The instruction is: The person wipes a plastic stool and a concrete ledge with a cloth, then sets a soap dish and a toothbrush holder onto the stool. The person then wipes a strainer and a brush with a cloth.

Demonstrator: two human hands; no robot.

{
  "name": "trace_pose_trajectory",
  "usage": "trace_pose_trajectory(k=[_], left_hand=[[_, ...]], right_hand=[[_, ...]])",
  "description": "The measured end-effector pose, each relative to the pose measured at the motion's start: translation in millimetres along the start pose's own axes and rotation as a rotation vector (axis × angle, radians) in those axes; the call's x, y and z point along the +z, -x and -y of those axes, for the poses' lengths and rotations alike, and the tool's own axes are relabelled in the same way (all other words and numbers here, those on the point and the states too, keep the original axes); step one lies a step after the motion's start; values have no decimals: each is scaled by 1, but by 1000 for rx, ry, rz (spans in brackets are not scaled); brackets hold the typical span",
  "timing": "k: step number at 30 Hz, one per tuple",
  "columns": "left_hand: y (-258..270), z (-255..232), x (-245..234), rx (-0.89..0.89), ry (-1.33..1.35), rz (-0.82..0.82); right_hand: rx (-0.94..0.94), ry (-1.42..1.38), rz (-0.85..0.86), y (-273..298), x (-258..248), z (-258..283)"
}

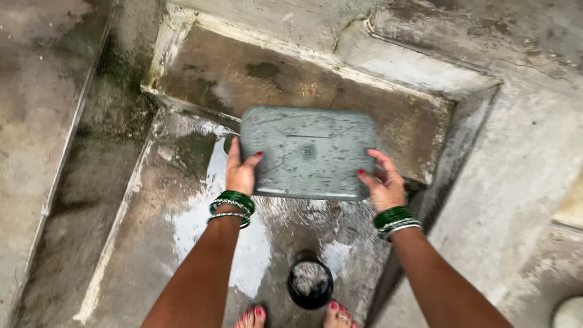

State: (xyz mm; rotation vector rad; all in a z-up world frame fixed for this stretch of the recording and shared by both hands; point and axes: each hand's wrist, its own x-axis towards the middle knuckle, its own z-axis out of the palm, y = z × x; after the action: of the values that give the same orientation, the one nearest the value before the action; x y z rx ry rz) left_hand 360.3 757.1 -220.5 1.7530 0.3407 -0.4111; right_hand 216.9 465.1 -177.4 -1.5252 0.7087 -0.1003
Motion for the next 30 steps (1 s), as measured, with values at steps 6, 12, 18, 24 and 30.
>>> trace_pose_trajectory(k=[6,12,18,24,30], left_hand=[[-60,-23,46,-96,-8,120],[-134,-19,93,83,-73,223],[-150,-5,99,78,-88,316],[-48,50,72,575,-544,79],[78,101,34,368,-517,434]], right_hand=[[40,-12,-81,-45,-18,-30],[1,-7,-106,-101,-28,-67],[-591,400,-175,-108,-21,-81],[-316,495,13,41,17,-109],[-46,634,649,137,43,-129]])
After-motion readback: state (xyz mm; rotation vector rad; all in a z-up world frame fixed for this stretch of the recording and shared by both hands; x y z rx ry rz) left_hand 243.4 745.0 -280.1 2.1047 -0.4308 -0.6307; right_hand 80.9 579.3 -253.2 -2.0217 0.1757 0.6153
